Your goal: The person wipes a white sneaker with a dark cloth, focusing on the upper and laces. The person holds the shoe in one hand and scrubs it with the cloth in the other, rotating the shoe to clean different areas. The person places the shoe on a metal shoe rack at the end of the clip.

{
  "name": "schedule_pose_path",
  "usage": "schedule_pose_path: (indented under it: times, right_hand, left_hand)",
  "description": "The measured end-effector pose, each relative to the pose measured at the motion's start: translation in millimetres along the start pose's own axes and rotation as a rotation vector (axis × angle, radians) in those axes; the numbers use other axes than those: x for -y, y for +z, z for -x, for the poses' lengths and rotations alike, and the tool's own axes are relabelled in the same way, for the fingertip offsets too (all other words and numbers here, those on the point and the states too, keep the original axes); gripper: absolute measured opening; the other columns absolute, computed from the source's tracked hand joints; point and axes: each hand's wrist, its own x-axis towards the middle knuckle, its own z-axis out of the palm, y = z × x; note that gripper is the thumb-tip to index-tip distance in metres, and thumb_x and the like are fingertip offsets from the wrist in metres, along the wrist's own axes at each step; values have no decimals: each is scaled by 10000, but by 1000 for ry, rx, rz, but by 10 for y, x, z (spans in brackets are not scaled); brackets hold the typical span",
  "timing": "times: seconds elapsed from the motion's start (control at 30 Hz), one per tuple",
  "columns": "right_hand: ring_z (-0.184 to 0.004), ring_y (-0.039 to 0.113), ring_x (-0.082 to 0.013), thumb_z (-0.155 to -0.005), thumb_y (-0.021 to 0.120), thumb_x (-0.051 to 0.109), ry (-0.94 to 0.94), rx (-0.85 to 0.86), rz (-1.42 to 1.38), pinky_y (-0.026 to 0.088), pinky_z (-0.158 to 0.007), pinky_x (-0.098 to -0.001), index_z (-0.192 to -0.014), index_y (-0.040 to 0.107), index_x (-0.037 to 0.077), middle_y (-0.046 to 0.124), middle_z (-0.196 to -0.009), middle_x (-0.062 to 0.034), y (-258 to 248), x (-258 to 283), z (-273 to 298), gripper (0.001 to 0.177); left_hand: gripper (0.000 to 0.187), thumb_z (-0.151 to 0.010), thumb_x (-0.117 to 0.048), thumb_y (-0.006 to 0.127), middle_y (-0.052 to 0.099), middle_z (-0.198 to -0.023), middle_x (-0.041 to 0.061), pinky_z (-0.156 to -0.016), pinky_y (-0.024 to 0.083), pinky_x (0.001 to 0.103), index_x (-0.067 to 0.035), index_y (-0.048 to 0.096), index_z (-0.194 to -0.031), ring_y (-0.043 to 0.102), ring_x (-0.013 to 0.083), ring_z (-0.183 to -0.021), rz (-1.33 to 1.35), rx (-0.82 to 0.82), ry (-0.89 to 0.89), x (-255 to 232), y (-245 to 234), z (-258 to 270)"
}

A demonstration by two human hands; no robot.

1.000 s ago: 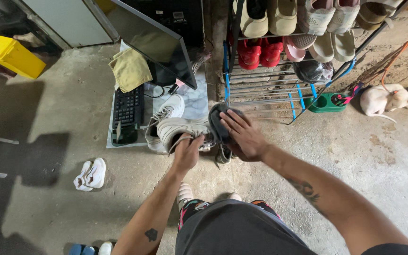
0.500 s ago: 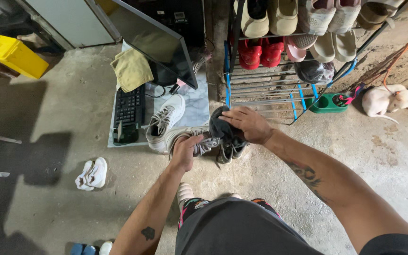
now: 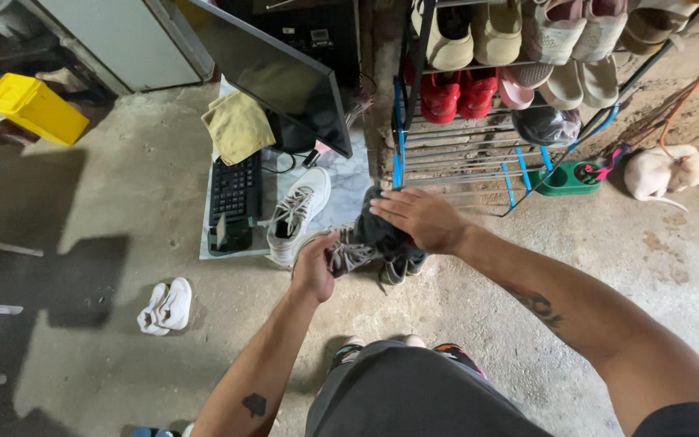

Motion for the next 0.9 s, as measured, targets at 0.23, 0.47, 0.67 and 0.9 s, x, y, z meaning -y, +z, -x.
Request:
schedule_pose_path:
  times: [0.23,0.47,0.67,0.9]
  right_hand:
    - [-1315,559,-280,-758,670,234,132,90,-97,395,-1133,-441,-1457,559,68,598,-1461,-113,56,222,-297,727]
    - [-1319,654,-289,-794,570,-58,-21,-73,-293,494,-1132,-392,-1324,690,147,701,-1405,-83,-52,-163,-382,580]
    - [-1025,723,-318,-788,719,27,451,-298,-296,581,-893,-373,-1217,696,45,738,-1139,-179,-264,-328,-193,430]
    - [-1081,692,-221,-910,579,-52,579,-862,-954,588,-949,-353,-1332,589,56,701,-1198,-107,-317,105,-501,436]
  left_hand:
    - [204,-942,-198,664,728,-1015,105,-859,544,378,-18,679,-1036,697,226,-938,-21,27,-23,-163,-249,77]
    - [352,-899,-191,665,728,-1085,97,-864,547,376,-21,650,-1208,699,213,-981,-4,104,46,-527,-220,99]
    - [506,-889,-245,628,724,-1199,120,-989,538,424,-31,578,-1345,708,258,-1080,90,84,61,-717,-212,153]
    - [525,-912,-309,607,704,-1238,135,-1032,530,438,-49,558,-1366,696,285,-1129,165,129,-14,-724,-283,47]
